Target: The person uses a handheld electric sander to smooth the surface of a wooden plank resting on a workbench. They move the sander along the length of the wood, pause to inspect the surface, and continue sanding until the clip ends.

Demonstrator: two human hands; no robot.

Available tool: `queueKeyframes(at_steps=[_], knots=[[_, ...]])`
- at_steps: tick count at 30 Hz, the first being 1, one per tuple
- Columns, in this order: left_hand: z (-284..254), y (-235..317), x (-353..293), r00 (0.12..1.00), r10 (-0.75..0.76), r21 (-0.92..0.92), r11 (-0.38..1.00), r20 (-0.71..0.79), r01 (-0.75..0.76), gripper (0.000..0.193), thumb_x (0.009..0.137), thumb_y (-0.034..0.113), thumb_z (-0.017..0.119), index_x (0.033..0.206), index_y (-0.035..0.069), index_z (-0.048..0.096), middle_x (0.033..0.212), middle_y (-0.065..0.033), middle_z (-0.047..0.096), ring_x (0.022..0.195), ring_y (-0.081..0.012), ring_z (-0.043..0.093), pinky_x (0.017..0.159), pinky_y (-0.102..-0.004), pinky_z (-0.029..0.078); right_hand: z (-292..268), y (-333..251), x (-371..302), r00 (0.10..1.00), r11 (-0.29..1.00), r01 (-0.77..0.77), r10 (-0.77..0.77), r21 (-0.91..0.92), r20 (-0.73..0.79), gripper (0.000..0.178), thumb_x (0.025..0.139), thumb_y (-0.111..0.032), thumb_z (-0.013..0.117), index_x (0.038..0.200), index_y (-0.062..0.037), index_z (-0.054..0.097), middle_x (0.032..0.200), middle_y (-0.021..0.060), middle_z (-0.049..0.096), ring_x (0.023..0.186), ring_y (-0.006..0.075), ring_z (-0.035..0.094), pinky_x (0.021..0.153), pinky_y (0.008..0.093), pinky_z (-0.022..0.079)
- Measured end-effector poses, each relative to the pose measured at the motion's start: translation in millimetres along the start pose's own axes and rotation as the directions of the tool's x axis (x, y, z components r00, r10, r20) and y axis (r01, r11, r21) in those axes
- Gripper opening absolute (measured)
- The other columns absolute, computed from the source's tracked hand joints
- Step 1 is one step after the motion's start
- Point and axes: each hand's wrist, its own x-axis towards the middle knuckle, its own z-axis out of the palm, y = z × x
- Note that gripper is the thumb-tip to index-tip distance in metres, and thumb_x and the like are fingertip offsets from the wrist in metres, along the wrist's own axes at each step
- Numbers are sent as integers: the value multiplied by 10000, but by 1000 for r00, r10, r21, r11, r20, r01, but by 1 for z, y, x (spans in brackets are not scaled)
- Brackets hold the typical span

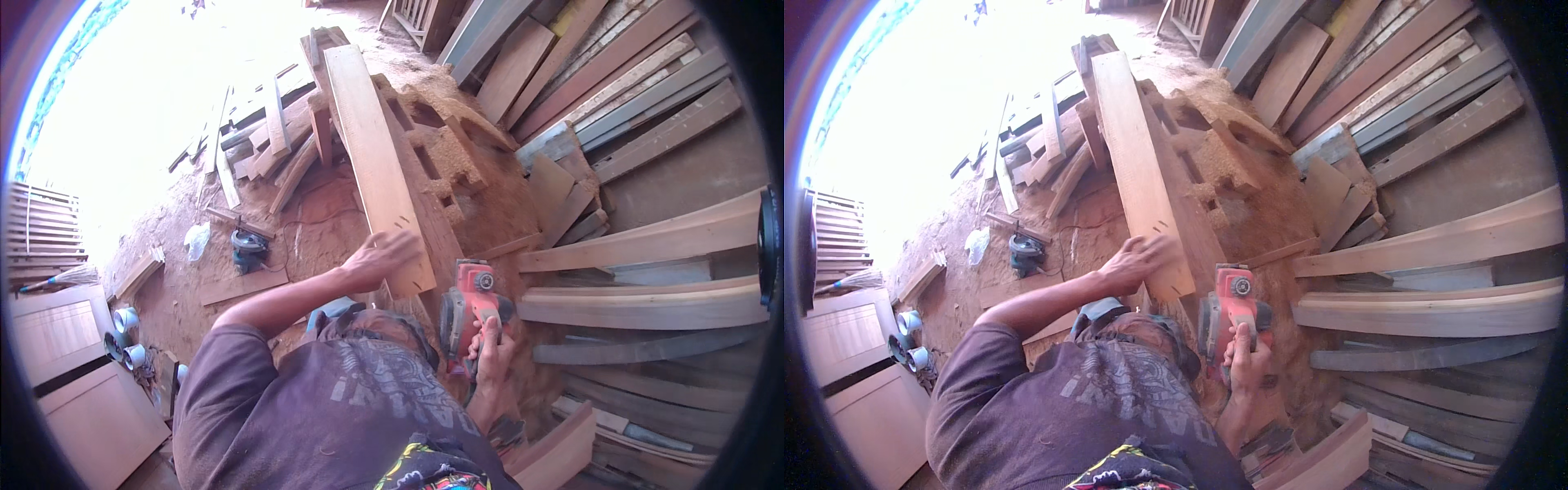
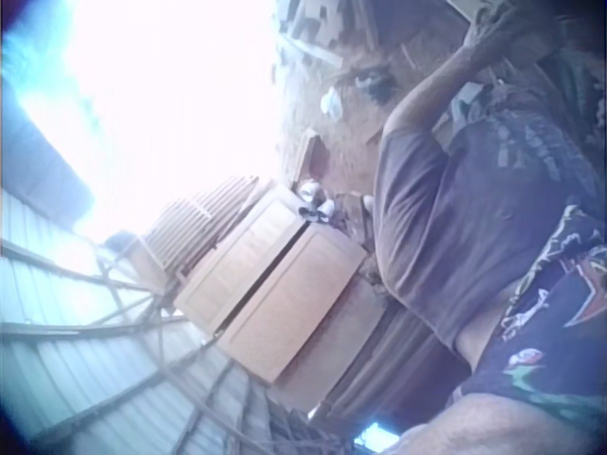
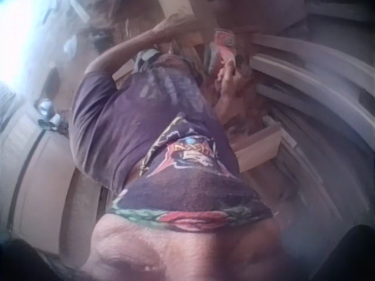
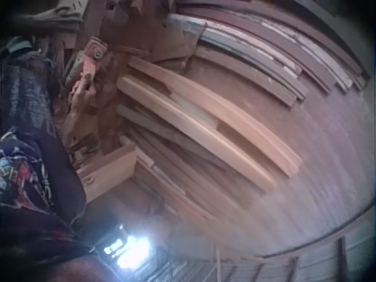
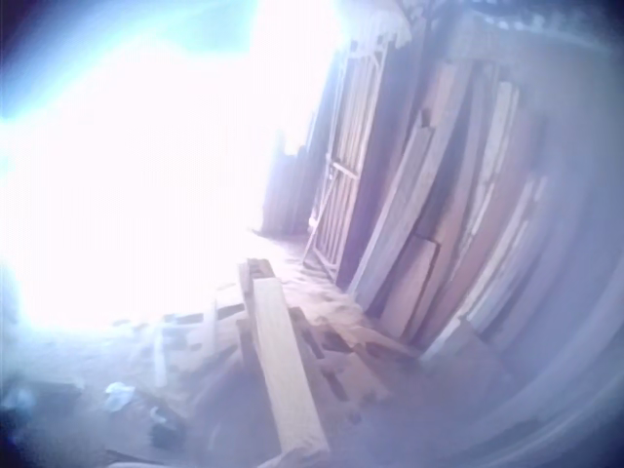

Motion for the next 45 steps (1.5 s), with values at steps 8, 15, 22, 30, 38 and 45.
queueKeyframes(at_steps=[8,15,22,30,38,45], knots=[[60,38,-10,742,-474,-791,-599,474,122,737,996,515,726,1470,-26,564,1492,-159,595,1349,-299,599,1131,-429,484,-8,-3,24,996,989,31,-18,-147,89,517,1072,-510,627,1011,1,682,644,-19,541,508,70,505,447,258,425],[-10,58,-8,812,-538,-829,-544,227,-129,676,1032,494,687,1409,-61,603,1316,-128,702,1200,-245,687,992,-388,544,-4,-16,28,980,971,80,-34,-226,197,431,1052,-440,691,934,-25,696,619,-33,563,483,64,523,426,260,400],[-197,78,18,736,-527,-770,-216,-426,-600,660,1045,362,700,1482,-71,462,1415,-156,613,1304,-238,614,1107,-409,520,-2,-1,56,937,967,165,-92,-194,337,444,1047,-415,710,878,-5,710,590,-12,570,471,79,540,425,265,406],[-236,80,35,695,-575,-784,-142,-431,-604,538,1066,244,671,1446,-86,482,1403,-186,614,1317,-259,611,1146,-429,511,9,-6,62,919,962,181,-91,-203,384,449,1047,-423,707,895,-1,706,604,-11,577,468,81,531,423,275,407],[-247,79,32,696,-598,-820,-110,-397,-562,509,1077,254,644,1426,-91,506,1389,-177,633,1280,-252,640,1134,-415,515,8,-9,64,898,919,191,-21,-346,439,515,1065,-512,641,1059,1,696,665,-9,581,535,90,542,503,280,446],[-250,82,30,651,-601,-764,-100,-464,-637,677,1013,390,750,1400,-92,474,1332,-196,655,1231,-245,681,1051,-369,553,13,3,71,906,939,203,-72,-277,418,501,1037,-490,691,900,-8,722,593,-6,583,482,85,553,445,291,442]])
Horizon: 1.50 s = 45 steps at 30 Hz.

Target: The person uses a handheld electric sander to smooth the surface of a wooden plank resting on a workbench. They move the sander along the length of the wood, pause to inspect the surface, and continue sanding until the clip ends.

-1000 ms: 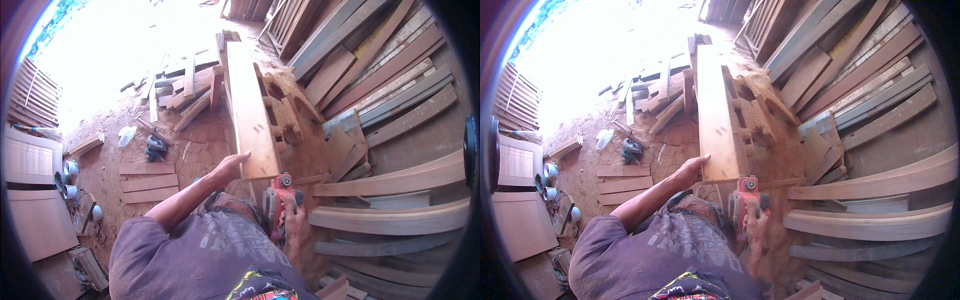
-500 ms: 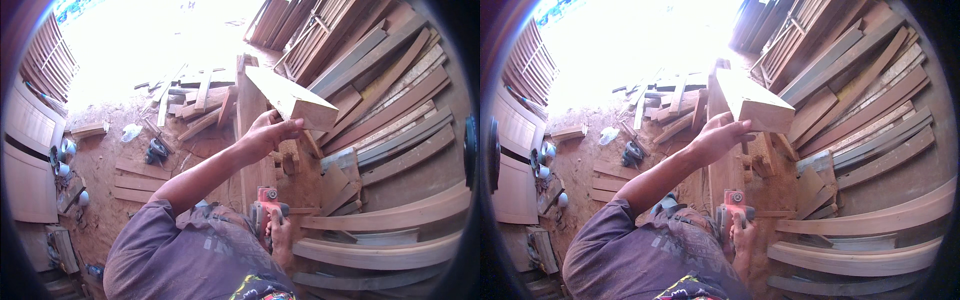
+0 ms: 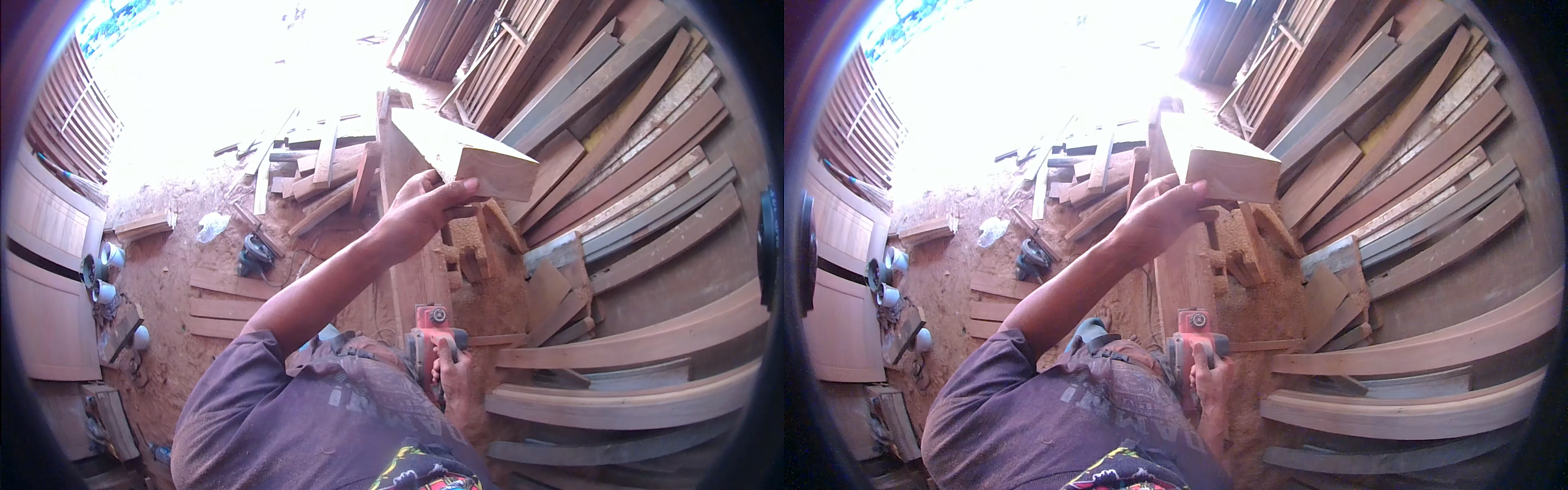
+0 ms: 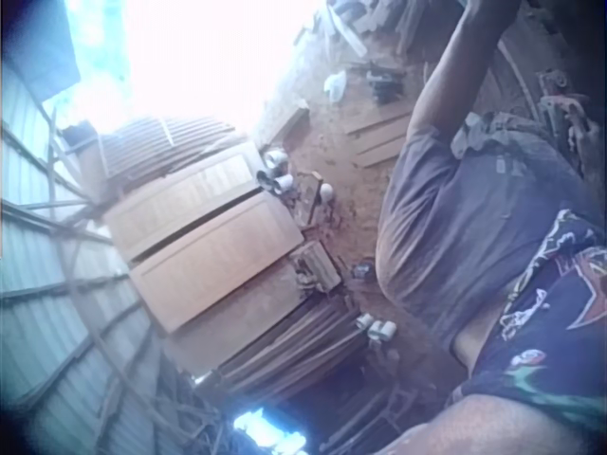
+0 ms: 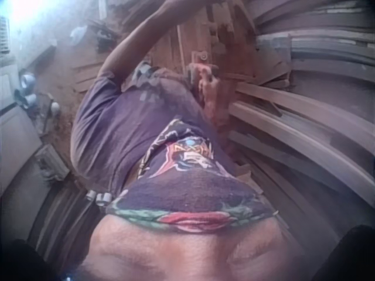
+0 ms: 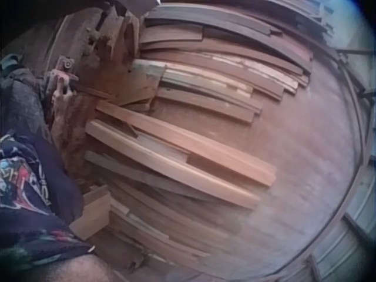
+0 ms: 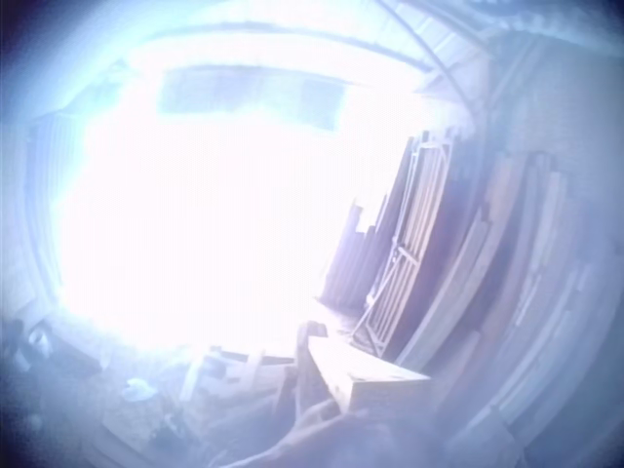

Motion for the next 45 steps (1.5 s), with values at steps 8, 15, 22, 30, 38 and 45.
queueKeyframes(at_steps=[8,15,22,30,38,45], knots=[[-45,3,-22,999,25,-62,998,26,-23,455,1084,287,606,1429,-7,567,1422,-156,641,1307,-296,636,1111,-462,507,5,4,6,996,996,85,-85,2,6,508,1020,-496,722,903,-3,691,594,-15,566,462,73,528,414,269,412],[-65,1,-26,996,50,-107,993,79,-41,477,1097,336,579,1452,18,563,1444,-161,632,1325,-326,624,1128,-481,499,6,-4,2,998,997,70,-70,17,-7,498,1009,-496,738,896,-13,696,591,-22,557,463,70,528,408,264,401],[-65,4,-28,998,30,-158,987,57,-20,438,1082,267,600,1434,9,568,1379,-132,661,1255,-279,658,1077,-450,521,5,3,5,999,998,51,-52,41,6,484,1006,-498,737,901,-27,698,594,-20,561,465,71,528,410,264,400],[-82,21,-46,998,65,-174,983,18,-61,483,1089,322,561,1473,30,525,1418,-151,639,1268,-311,653,1100,-490,512,8,-2,3,998,998,52,-53,-25,-28,583,990,-565,724,839,-2,729,573,-15,582,468,98,561,443,311,436],[-86,23,-44,998,68,-154,986,-8,-69,486,1084,335,569,1468,39,531,1425,-136,639,1273,-304,653,1110,-496,507,8,-7,0,1000,999,26,-26,37,-11,483,1008,-492,729,858,-33,710,579,-20,576,481,79,553,447,275,428],[-83,7,-36,997,55,-81,995,60,-50,421,1065,250,614,1407,6,573,1368,-137,669,1266,-283,654,1095,-471,520,8,2,3,997,996,74,-74,55,-6,460,1013,-469,733,900,-24,694,577,-12,569,464,78,543,417,267,409]])
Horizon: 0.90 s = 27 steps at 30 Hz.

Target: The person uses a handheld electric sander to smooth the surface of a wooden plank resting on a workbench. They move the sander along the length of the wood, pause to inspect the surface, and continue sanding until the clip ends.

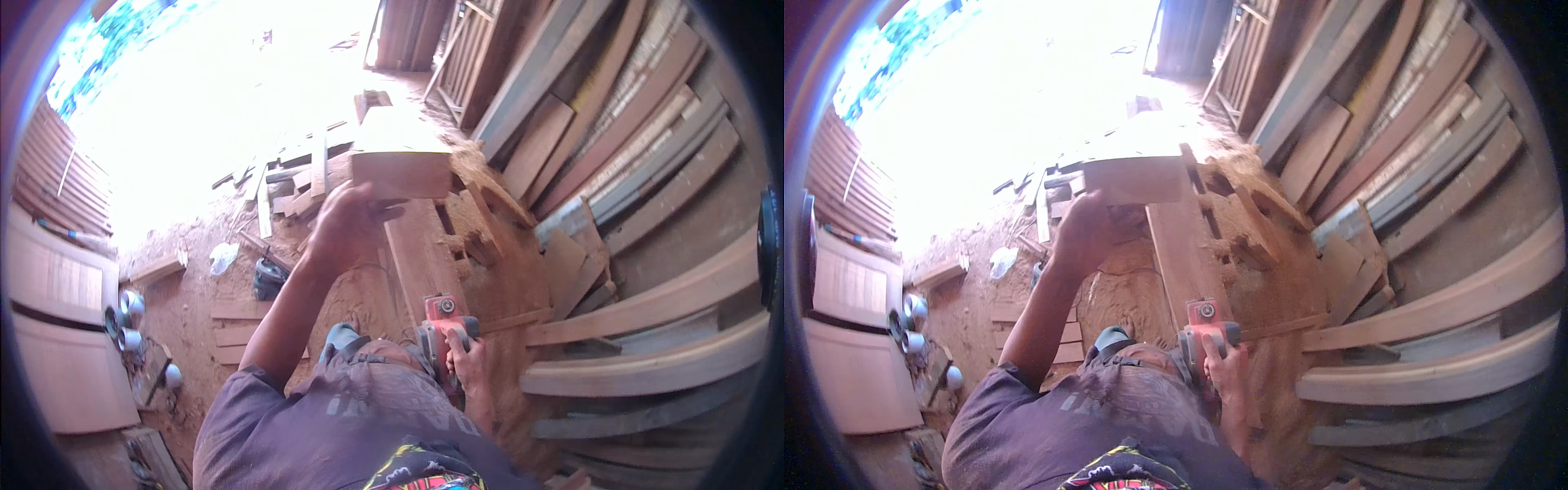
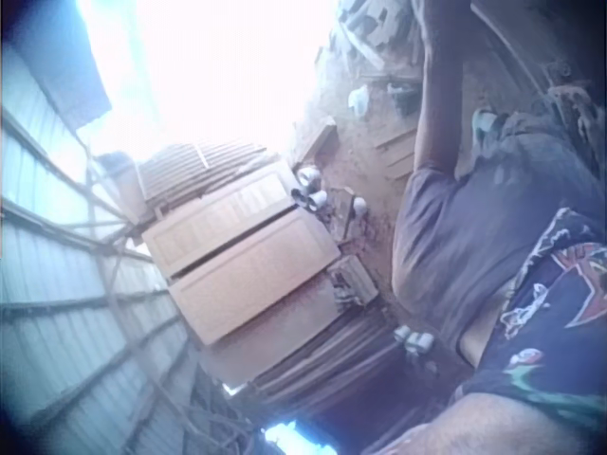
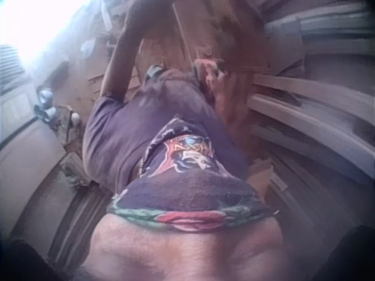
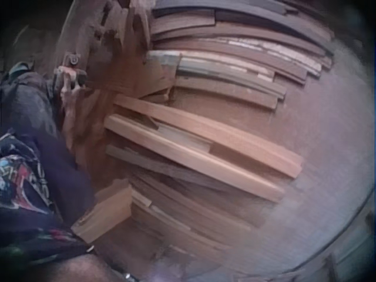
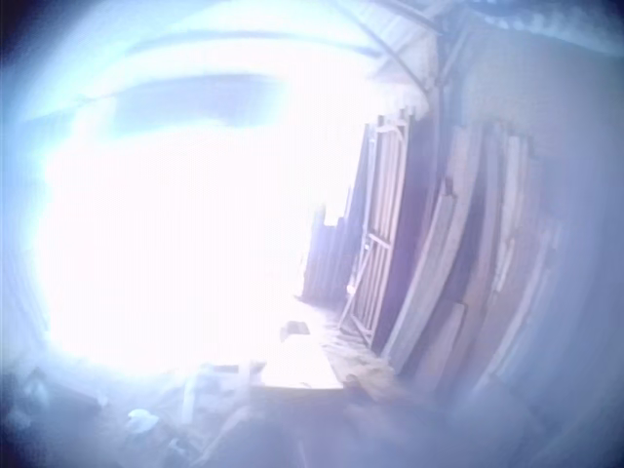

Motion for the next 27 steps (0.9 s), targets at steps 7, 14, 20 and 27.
queueKeyframes(at_steps=[7,14,20,27], knots=[[25,-4,9,997,-39,-1,999,-69,39,427,1084,294,593,1373,-18,620,1341,-155,691,1231,-293,672,1070,-463,534,-4,12,5,997,997,-78,78,4,25,474,1011,-492,734,942,-25,690,606,-22,579,468,76,546,410,258,418],[46,-6,20,994,-72,31,997,-84,75,399,1065,180,620,1386,-54,577,1340,-167,669,1242,-283,669,1078,-442,557,0,17,7,994,992,-106,103,67,47,452,1025,-465,719,971,-18,678,608,-9,580,457,86,528,407,280,408],[58,-16,29,996,-75,-45,996,-48,73,479,1008,210,737,1374,-26,537,1321,-144,673,1210,-231,685,1011,-380,586,0,2,0,992,990,-126,125,60,16,420,1013,-433,744,944,-23,683,591,-6,579,449,89,539,404,276,415],[58,-18,35,994,-98,-53,994,-53,95,509,984,222,786,1352,-26,535,1299,-141,681,1201,-219,693,975,-355,599,-3,4,2,993,994,-106,104,30,48,456,1037,-462,697,957,-13,681,606,-3,579,473,94,541,426,283,421]])
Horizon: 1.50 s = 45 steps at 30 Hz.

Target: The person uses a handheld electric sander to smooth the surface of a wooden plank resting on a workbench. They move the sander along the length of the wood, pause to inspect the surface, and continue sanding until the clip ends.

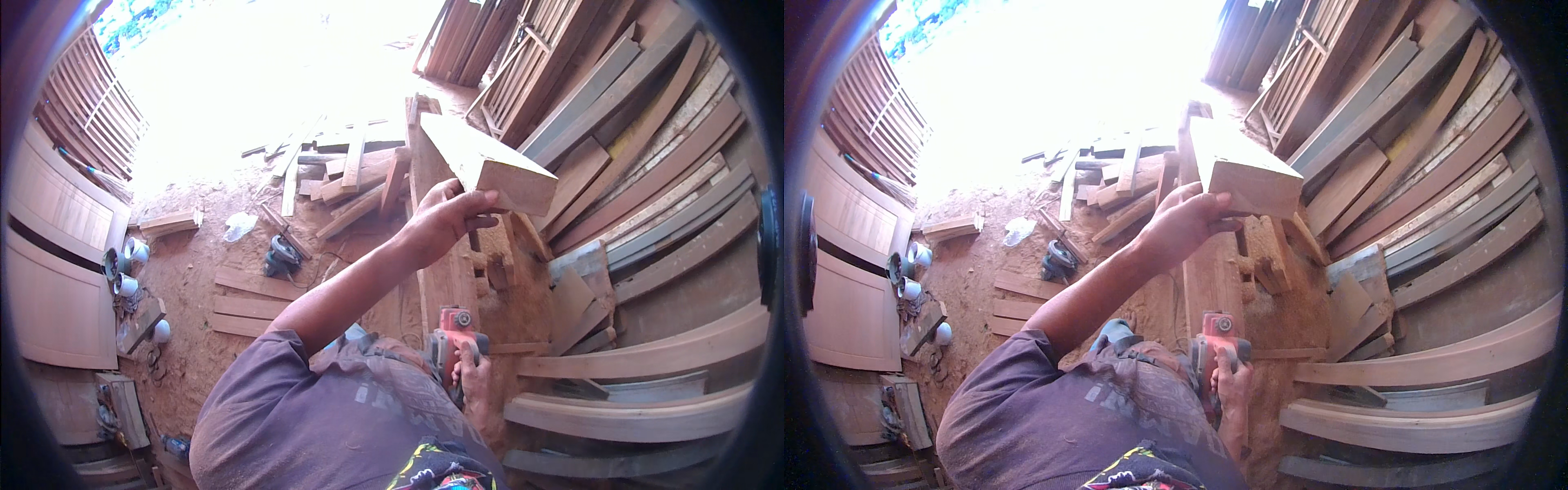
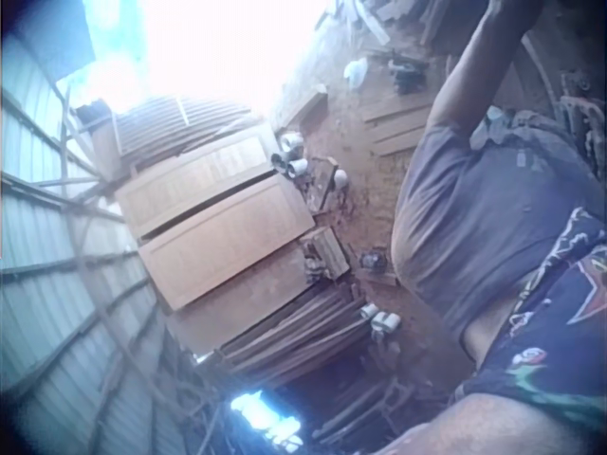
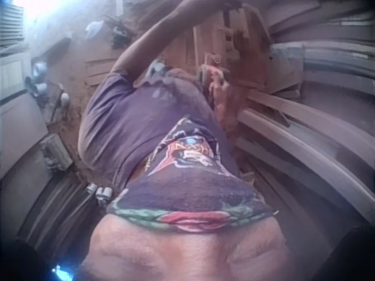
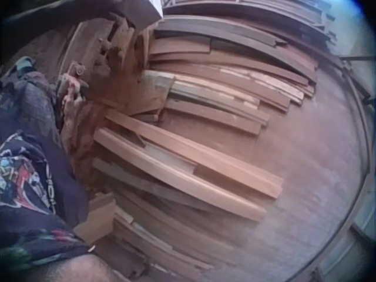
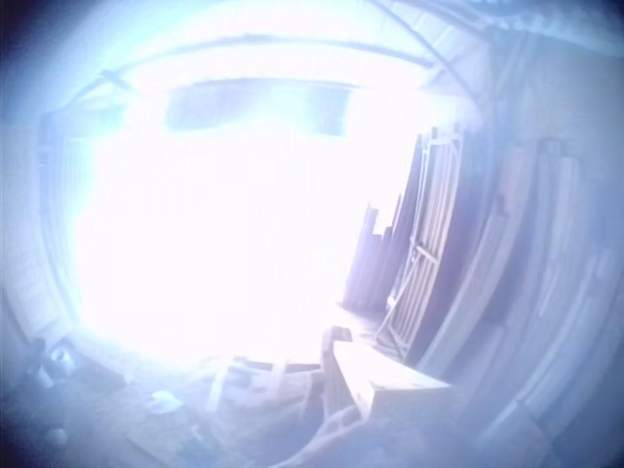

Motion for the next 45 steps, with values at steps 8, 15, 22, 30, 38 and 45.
queueKeyframes(at_steps=[8,15,22,30,38,45], knots=[[-11,6,-15,979,-188,-14,982,75,190,561,1049,298,702,1459,-31,506,1394,-167,644,1282,-271,643,1053,-420,552,-4,25,5,997,997,71,-70,35,-30,438,1067,-465,657,988,-34,672,631,-21,567,471,77,507,416,275,380],[-112,-110,-98,812,-537,64,824,-228,563,835,1047,494,650,1654,111,224,1601,-154,431,1412,-321,522,1101,-527,495,-2,27,-20,985,999,-11,20,53,-169,448,1071,-472,649,1021,-29,688,665,-34,549,517,47,496,441,248,407],[-159,-177,-109,735,-581,441,590,-349,676,1071,955,552,754,1688,79,134,1696,-226,279,1539,-397,363,1196,-588,382,-11,28,-51,947,986,-143,162,86,-277,552,1069,-533,624,1088,15,691,674,-41,532,553,51,493,493,250,419],[-118,-176,-98,915,-391,961,-202,96,-187,1190,783,464,885,1673,14,236,1738,-229,235,1626,-417,188,1270,-588,210,8,37,-47,913,948,-104,211,300,-350,438,1080,-447,639,1016,-16,692,625,-67,507,539,33,459,493,254,362],[-129,-198,-95,846,-503,904,-258,176,-342,1157,788,389,853,1681,12,221,1770,-180,192,1649,-380,144,1287,-601,124,16,44,-41,886,981,7,84,192,-457,475,1087,-458,603,1067,3,717,676,-31,548,533,36,461,470,241,361],[-143,-196,-83,750,-629,854,-260,205,-451,1135,890,535,769,1687,-20,183,1767,-263,138,1657,-399,88,1263,-650,137,15,45,-32,858,998,-37,52,41,-511,409,1055,-370,641,1187,-3,764,1026,75,787,1014,169,721,902,372,551]])
